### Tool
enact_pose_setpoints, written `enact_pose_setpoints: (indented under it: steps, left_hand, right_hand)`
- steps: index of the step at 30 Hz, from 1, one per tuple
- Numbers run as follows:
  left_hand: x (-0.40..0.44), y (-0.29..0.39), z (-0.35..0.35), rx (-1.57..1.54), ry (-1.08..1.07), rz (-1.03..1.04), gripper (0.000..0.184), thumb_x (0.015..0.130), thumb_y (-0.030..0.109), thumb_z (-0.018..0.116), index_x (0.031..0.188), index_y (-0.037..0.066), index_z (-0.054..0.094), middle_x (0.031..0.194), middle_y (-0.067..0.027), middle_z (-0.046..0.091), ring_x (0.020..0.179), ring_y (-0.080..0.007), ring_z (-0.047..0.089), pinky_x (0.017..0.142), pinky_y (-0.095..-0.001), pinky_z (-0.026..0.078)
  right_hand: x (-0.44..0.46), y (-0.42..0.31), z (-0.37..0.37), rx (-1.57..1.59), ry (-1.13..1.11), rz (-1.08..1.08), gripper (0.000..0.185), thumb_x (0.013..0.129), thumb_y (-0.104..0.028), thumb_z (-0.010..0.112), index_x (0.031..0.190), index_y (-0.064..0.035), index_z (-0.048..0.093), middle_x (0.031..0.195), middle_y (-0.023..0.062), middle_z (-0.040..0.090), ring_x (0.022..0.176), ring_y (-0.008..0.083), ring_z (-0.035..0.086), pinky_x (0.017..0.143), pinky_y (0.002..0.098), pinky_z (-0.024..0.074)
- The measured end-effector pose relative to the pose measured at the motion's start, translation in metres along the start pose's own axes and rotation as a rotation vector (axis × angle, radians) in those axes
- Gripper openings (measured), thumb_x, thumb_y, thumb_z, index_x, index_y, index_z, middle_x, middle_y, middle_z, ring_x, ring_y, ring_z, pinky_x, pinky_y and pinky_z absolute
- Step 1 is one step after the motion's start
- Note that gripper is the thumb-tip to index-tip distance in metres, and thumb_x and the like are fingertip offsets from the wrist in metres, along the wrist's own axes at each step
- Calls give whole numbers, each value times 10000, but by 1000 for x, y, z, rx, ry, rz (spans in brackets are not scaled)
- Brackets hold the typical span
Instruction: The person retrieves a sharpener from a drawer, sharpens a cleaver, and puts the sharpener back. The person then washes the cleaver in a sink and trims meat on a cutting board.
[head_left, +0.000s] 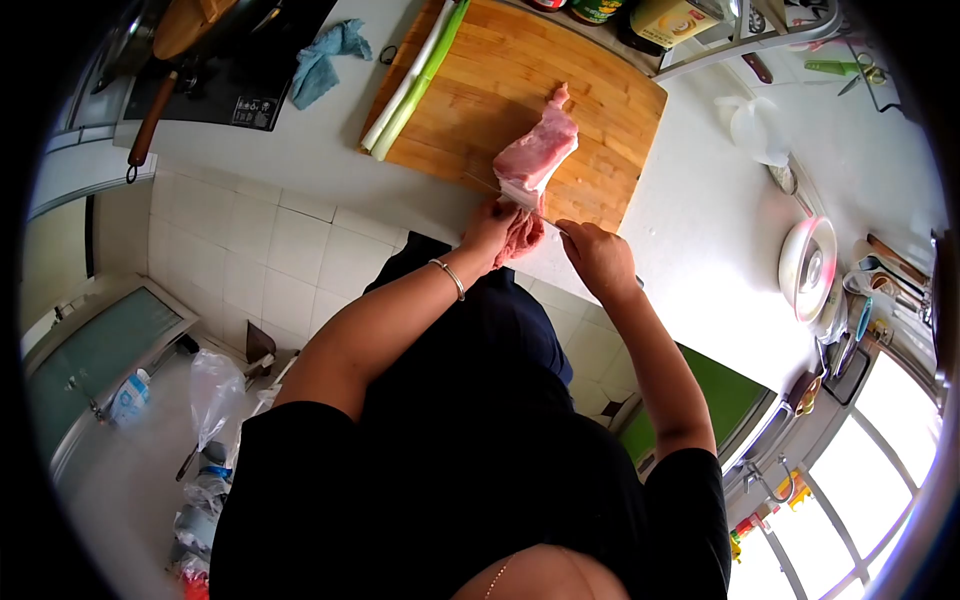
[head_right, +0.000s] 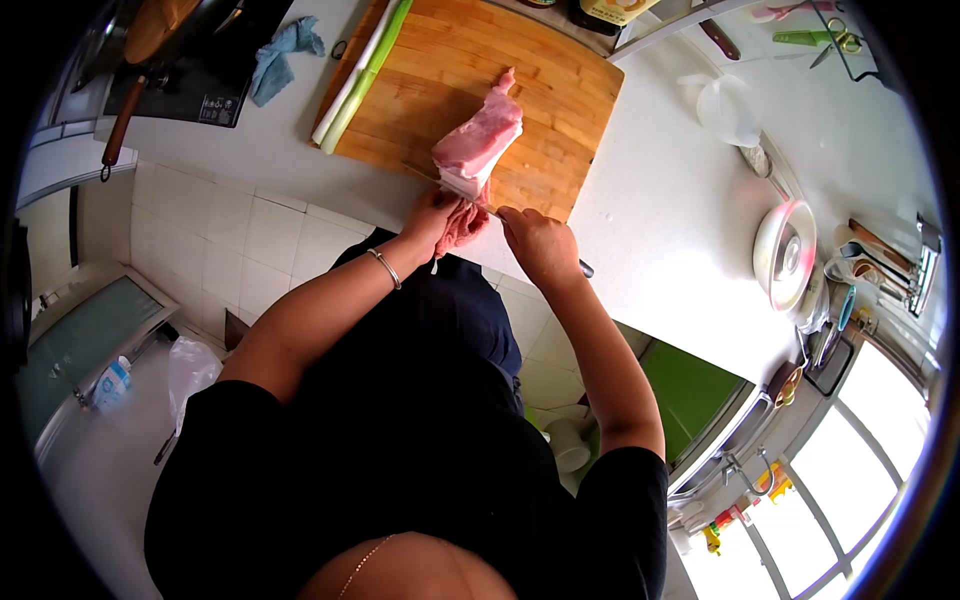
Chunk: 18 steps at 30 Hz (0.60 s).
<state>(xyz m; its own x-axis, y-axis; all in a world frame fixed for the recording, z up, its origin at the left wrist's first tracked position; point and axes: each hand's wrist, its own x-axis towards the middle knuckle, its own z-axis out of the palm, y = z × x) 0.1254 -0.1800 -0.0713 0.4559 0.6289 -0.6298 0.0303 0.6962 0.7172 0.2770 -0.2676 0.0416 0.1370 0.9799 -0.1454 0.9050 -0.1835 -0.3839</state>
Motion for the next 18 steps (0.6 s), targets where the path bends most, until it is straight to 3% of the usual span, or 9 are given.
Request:
enact_pose_setpoints:
  steps: [4, 7, 9, 10, 12, 15, 18]
  left_hand:
    - [7, -3, -2, -47, -16, 5, 209, 907, 190, 568, 970, -9, 548, 857, -60, 604, 720, -110, 588, 679, -273, 517]
    - [9, -2, 1, -150, -93, -36, 218, 899, 195, 579, 969, -8, 544, 847, -74, 602, 662, -128, 585, 617, -330, 539]
    - [5, 2, 8, -270, -29, -71, 199, 893, 201, 586, 844, 17, 528, 686, -41, 549, 528, -124, 517, 539, -358, 540]
    - [1, 6, 10, -268, -34, -75, 199, 893, 201, 586, 844, 17, 528, 686, -41, 549, 528, -124, 517, 539, -358, 540]
    - [-6, 13, 11, -375, -126, -68, 275, 893, 212, 585, 710, 51, 457, 542, -1, 422, 446, -101, 402, 528, -339, 538]
    - [-16, 31, 16, -373, -112, -101, 340, 908, 218, 563, 651, 75, 393, 495, 23, 326, 415, -85, 310, 511, -314, 520]
    - [-17, 32, 19, -338, -71, -11, 309, 922, 221, 542, 672, 79, 427, 512, 25, 353, 418, -75, 314, 473, -283, 482]
  right_hand:
    - [0, -3, 2, -95, -20, -24, 138, 845, -189, 562, 960, -131, 614, 660, 76, 576, 578, 275, 606, 511, 372, 505]
    - [1, -8, 2, -197, -52, -27, 179, 838, -156, 554, 1012, -137, 591, 676, 68, 570, 584, 256, 615, 504, 361, 507]
    - [2, -10, -1, -226, -102, -28, 189, 833, -131, 538, 1020, -130, 565, 714, 80, 575, 612, 255, 624, 518, 361, 509]
    - [3, -11, -3, -227, -102, -22, 189, 833, -131, 538, 1020, -130, 565, 714, 80, 575, 612, 255, 624, 518, 361, 509]
    - [8, -13, -7, -271, -173, -41, 146, 832, -111, 518, 974, -109, 548, 729, 99, 575, 649, 265, 629, 536, 357, 511]
    - [15, -16, -12, -292, -197, -42, 107, 835, -100, 507, 939, -99, 530, 741, 105, 578, 671, 276, 630, 561, 359, 513]
    - [22, -19, -15, -269, -240, -31, 124, 830, -87, 506, 951, -98, 530, 752, 108, 585, 684, 279, 633, 577, 366, 514]
